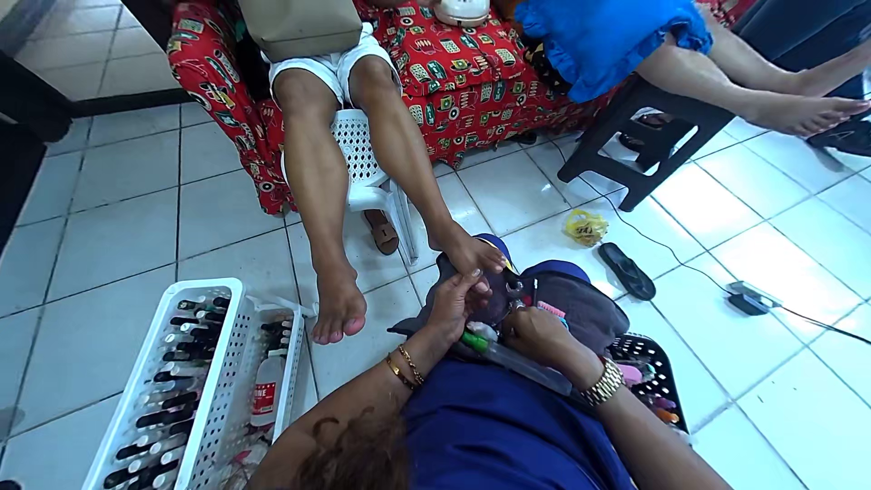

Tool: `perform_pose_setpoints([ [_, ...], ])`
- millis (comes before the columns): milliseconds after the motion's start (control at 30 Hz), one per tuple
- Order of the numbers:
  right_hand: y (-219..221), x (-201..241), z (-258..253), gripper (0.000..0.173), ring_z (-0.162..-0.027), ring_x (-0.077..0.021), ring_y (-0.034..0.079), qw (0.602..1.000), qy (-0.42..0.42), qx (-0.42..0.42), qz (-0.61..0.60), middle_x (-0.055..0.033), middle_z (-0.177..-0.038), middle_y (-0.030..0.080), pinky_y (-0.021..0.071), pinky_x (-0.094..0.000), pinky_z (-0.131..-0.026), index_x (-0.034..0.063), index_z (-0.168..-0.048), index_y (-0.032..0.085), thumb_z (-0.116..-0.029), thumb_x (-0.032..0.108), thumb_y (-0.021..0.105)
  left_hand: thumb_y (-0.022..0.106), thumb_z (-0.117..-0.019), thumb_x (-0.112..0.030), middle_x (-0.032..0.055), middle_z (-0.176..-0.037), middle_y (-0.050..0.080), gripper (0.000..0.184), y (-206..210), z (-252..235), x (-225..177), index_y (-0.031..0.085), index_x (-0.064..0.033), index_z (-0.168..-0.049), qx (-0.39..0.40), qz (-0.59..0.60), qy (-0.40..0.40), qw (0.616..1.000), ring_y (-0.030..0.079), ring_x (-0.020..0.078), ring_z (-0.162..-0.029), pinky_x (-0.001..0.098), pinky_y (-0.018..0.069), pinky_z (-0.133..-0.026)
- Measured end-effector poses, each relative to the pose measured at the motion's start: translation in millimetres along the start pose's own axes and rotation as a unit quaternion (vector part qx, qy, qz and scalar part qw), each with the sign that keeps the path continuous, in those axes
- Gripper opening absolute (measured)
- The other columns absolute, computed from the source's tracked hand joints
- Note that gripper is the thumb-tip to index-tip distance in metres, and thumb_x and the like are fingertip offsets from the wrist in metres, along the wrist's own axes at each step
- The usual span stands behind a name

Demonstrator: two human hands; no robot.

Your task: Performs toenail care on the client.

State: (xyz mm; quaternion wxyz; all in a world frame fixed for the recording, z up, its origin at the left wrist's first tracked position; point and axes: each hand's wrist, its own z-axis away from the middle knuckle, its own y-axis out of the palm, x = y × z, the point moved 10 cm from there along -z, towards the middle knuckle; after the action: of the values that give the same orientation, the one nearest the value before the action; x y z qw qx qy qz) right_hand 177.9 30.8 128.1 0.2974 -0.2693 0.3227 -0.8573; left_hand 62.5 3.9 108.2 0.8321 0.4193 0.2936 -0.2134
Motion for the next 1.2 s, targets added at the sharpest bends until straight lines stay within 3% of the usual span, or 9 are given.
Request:
perform_pose_setpoints([
  [167, -2, 1, 9, 0.027, -0.118, -0.044, 0.06, 1.0, -0.007, -0.002, -0.011, -0.0256, -0.123, 0.065, 0.0456, -0.0624, -0.097, -0.0008, -0.112, 0.073, -0.099, 0.019, 0.059, 0.05, -0.1077, -0.014, 0.0057, -0.078, 0.068, 0.019, 1, 1, -1, 0.06, -0.0012, -0.098, 0.004, 0.0, 0.001, 1.0, 0.069, 0.0134, -0.071, 0.025, 0.0584, -0.067],
  [367, -27, 3, 23, 0.023, -0.098, -0.0391, 0.067, 0.984, -0.122, -0.065, -0.11, -0.0243, -0.099, 0.07, 0.0486, -0.0569, -0.092, -0.0062, -0.106, 0.071, -0.0972, 0.014, 0.064, 0.05, -0.1076, -0.014, 0.006, -0.079, 0.068, 0.018, 1, 0, -1, 0.06, -0.0007, -0.1, 0.008, -0.004, 0.01, 1.0, 0.07, 0.0133, -0.07, 0.0246, 0.0582, -0.064],
  [500, -71, 33, 40, 0.009, -0.072, -0.0028, 0.057, 0.888, -0.291, -0.139, -0.328, 0.0011, -0.08, 0.059, 0.0488, -0.023, -0.07, 0.0009, -0.092, 0.059, -0.0949, 0.009, 0.06, 0.05, -0.1081, -0.016, 0.0046, -0.078, 0.068, 0.02, 1, -1, -1, 0.061, -0.0012, -0.1, 0.013, -0.02, 0.022, 0.999, 0.069, 0.0122, -0.069, 0.0256, 0.0589, -0.066],
  [567, -89, 49, 40, 0.003, -0.069, 0.0012, 0.062, 0.816, -0.342, -0.163, -0.438, 0.0083, -0.078, 0.064, 0.053, -0.0207, -0.066, 0.0081, -0.092, 0.056, -0.0944, 0.009, 0.057, 0.05, -0.108, -0.016, 0.0029, -0.076, 0.067, 0.018, 0, 0, -2, 0.06, -0.0024, -0.1, 0.014, -0.024, 0.034, 0.999, 0.066, 0.0098, -0.066, 0.0241, 0.0576, -0.064],
  [700, -99, 61, 11, 0.004, -0.053, 0.0046, 0.047, 0.728, -0.348, -0.267, -0.528, 0.0141, -0.064, 0.051, 0.0428, -0.0159, -0.054, 0.0102, -0.093, 0.055, -0.0951, 0.008, 0.057, 0.04, -0.1096, -0.011, -0.0026, -0.065, 0.055, 0.022, -2, 1, -3, 0.056, -0.0071, -0.095, 0.013, -0.021, 0.06, 0.998, 0.053, 0.0051, -0.054, 0.0204, 0.05, -0.056],
  [833, -74, 61, -10, 0.007, -0.053, 0.0006, 0.048, 0.798, -0.29, -0.208, -0.485, 0.0104, -0.062, 0.048, 0.0445, -0.0204, -0.056, 0.0052, -0.095, 0.057, -0.0975, 0.011, 0.055, 0.041, -0.1073, -0.008, 0.0022, -0.069, 0.063, 0.017, -5, 2, 0, 0.056, -0.0051, -0.099, 0.012, -0.033, 0.054, 0.998, 0.061, 0.0092, -0.056, 0.0249, 0.0527, -0.054],
  [900, -76, 58, 4, 0.013, -0.054, -0.0006, 0.054, 0.823, -0.273, -0.208, -0.452, 0.0071, -0.065, 0.057, 0.0495, -0.0215, -0.056, 0.0024, -0.102, 0.06, -0.0999, 0.013, 0.054, 0.041, -0.1079, -0.008, 0.0043, -0.073, 0.066, 0.017, -3, 1, -2, 0.057, -0.0027, -0.103, 0.016, -0.034, 0.048, 0.998, 0.064, 0.011, -0.06, 0.0262, 0.0549, -0.055],
  [1033, -70, 24, 27, 0.03, -0.067, -0.0165, 0.063, 0.894, -0.164, -0.289, -0.301, -0.0122, -0.082, 0.068, 0.0552, -0.037, -0.068, -0.0053, -0.117, 0.067, -0.1046, 0.014, 0.048, 0.045, -0.1095, -0.016, 0.0047, -0.081, 0.066, 0.021, 2, 3, -3, 0.058, 0.0014, -0.109, 0.026, -0.027, 0.022, 0.999, 0.068, 0.0122, -0.07, 0.0272, 0.0599, -0.07],
  [1200, -57, -1, 34, 0.029, -0.064, -0.0128, 0.062, 0.9, -0.091, -0.315, -0.287, -0.0094, -0.08, 0.068, 0.054, -0.0321, -0.065, -0.0018, -0.115, 0.07, -0.1049, 0.014, 0.048, 0.046, -0.1093, -0.016, 0.0051, -0.08, 0.068, 0.021, 2, 2, -1, 0.059, -0.0008, -0.102, 0.03, -0.006, 0.013, 0.999, 0.07, 0.0139, -0.073, 0.0274, 0.0603, -0.072],
])
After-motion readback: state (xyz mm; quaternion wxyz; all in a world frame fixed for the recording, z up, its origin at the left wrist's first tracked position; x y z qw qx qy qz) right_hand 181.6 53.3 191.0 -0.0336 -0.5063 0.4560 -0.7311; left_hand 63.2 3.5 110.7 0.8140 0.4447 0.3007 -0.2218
